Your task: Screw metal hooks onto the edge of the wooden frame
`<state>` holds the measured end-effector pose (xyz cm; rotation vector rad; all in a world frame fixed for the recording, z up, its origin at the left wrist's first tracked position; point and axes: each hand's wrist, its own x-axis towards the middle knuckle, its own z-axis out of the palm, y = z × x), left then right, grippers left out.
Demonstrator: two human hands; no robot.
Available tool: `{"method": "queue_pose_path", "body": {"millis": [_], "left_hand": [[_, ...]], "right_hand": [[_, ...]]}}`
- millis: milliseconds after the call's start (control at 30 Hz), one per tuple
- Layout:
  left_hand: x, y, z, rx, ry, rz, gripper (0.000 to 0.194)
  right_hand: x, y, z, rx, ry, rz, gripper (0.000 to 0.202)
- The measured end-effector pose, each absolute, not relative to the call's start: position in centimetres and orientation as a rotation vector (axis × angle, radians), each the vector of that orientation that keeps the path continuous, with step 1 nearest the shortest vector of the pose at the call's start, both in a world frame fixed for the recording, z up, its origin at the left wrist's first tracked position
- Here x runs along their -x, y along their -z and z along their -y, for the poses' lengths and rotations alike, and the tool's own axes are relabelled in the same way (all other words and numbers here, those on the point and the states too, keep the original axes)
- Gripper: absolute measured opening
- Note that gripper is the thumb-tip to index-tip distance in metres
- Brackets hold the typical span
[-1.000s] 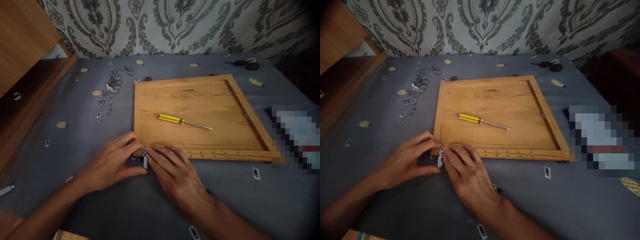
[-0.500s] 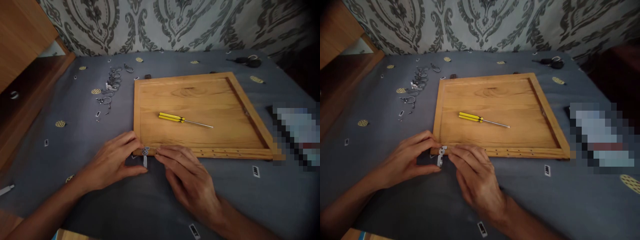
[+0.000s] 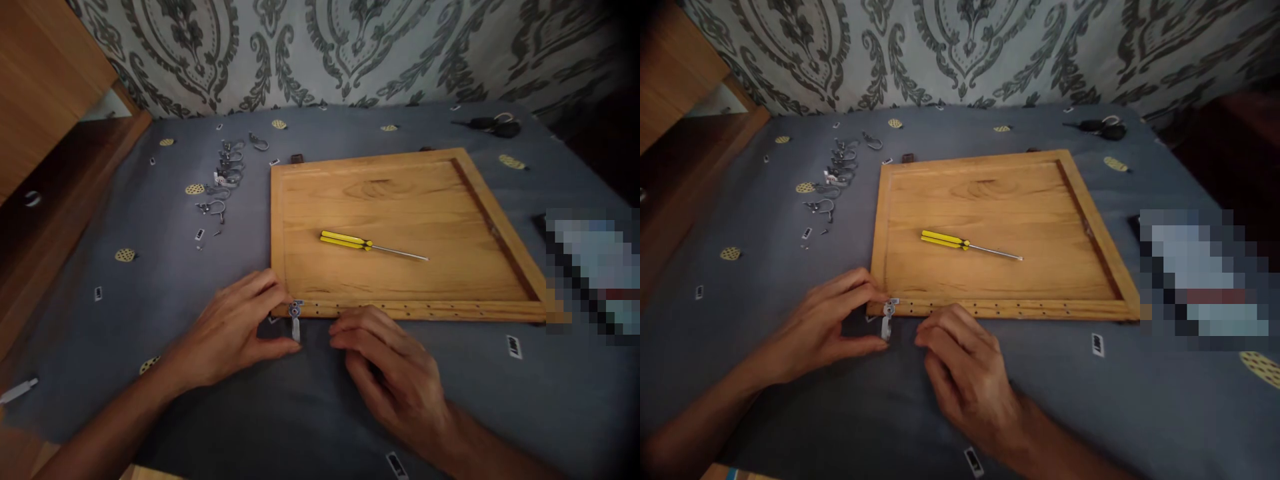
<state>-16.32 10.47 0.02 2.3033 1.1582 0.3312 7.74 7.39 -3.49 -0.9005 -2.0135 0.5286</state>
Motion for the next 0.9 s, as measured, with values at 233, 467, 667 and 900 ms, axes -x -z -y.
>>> {"method": "queue_pose_path", "body": {"millis": [233,467,667,900], "left_hand": [[16.21,-0.04,-10.62,-2.292,-0.319,-1.152,0.028],[16.33,0.19,-10.6,-2.301,-0.39,-1.134,0.029],[16.43,0.34,-10.75,-2.31,-0.391,-1.155,0.028],[16.51,0.43,-10.8,-2.288,-0.38,-1.177,0.027]], "right_hand": [[-7.65,3.49,-7.52,0.88,-0.516,2.022,0.024],[-7.74,3.86,-7.36,0.818,-0.51,2.051,0.021],[-7.66,4.11,-7.27,0.776,-0.474,2.075,0.02],[-7.68,4.2,-7.12,0.772,-0.435,2.097,0.02]]}}
